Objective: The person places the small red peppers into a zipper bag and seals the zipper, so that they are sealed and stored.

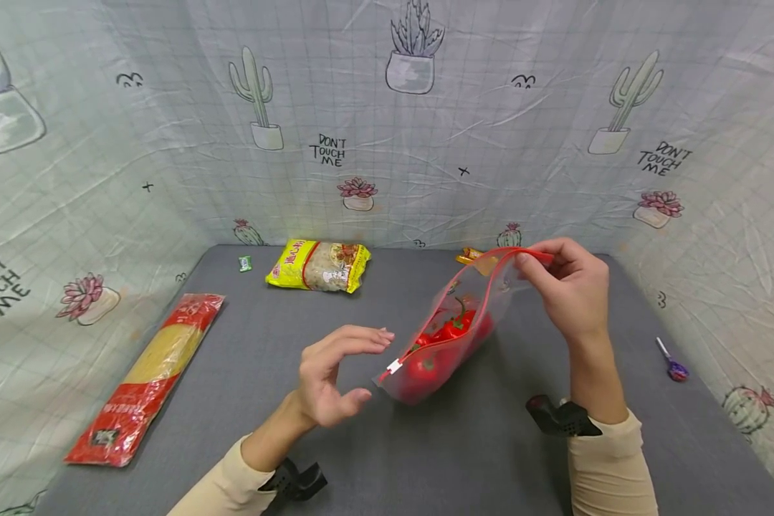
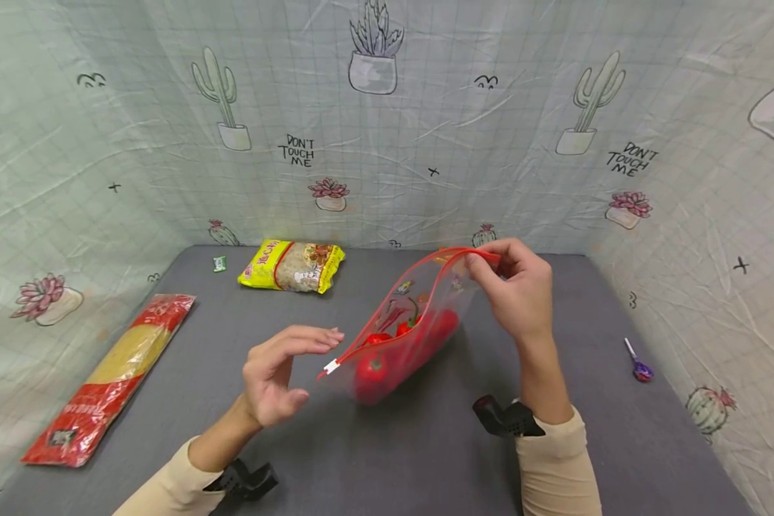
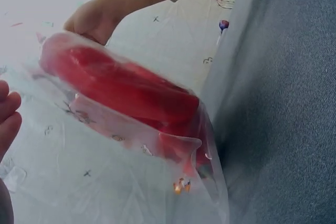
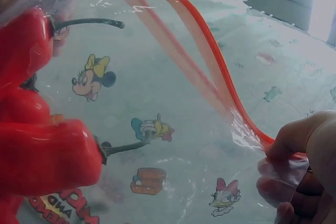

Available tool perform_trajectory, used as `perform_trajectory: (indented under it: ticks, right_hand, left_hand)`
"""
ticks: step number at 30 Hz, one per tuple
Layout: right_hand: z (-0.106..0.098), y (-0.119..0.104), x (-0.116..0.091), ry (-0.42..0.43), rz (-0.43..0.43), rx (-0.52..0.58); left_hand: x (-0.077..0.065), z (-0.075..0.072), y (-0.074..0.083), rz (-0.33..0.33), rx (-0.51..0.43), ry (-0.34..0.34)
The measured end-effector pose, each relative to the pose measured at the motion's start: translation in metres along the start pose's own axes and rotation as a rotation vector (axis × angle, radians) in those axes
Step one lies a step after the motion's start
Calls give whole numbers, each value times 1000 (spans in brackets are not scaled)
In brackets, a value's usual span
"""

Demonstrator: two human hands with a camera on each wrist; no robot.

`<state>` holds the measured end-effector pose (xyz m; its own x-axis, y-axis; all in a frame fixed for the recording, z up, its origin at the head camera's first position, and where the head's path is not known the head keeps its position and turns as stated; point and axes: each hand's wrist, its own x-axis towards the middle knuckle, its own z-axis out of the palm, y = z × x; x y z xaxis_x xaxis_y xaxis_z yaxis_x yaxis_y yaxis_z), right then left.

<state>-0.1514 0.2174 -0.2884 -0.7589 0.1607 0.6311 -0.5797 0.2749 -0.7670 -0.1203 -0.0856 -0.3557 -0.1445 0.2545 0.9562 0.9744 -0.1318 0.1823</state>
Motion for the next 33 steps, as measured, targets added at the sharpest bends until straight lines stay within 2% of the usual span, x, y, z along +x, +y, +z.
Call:
perform_trajectory:
  ticks: [5, 7, 9, 11, 16, 20, 24, 28, 33]
  right_hand:
    - [-2, 6, 1, 13, 37, -84]
    - [-2, 6, 1, 10, 42, -85]
    - [-2, 6, 2, 10, 48, -73]
    - [-2, 5, 2, 10, 56, -65]
    - [-4, 3, 2, -18, 55, -57]
    - [-7, 1, 2, -37, 18, 33]
    - [-7, 0, 2, -56, -31, 118]
    - [-7, -2, 1, -71, -72, 134]
    - [-7, -2, 0, -97, -89, 114]
  left_hand:
    - [3, 8, 3, 51, 191, 23]
    - [2, 10, 4, 47, 239, 51]
    - [0, 11, 5, 14, 261, 95]
    - [-1, 10, 5, -43, 253, 157]
    - [7, 5, 13, -239, 141, 291]
    - [20, -4, 15, -352, 165, 324]
    - [27, -17, 7, -451, 184, 350]
    - [32, -26, -3, -557, 161, 381]
    - [39, -31, -12, -662, 112, 410]
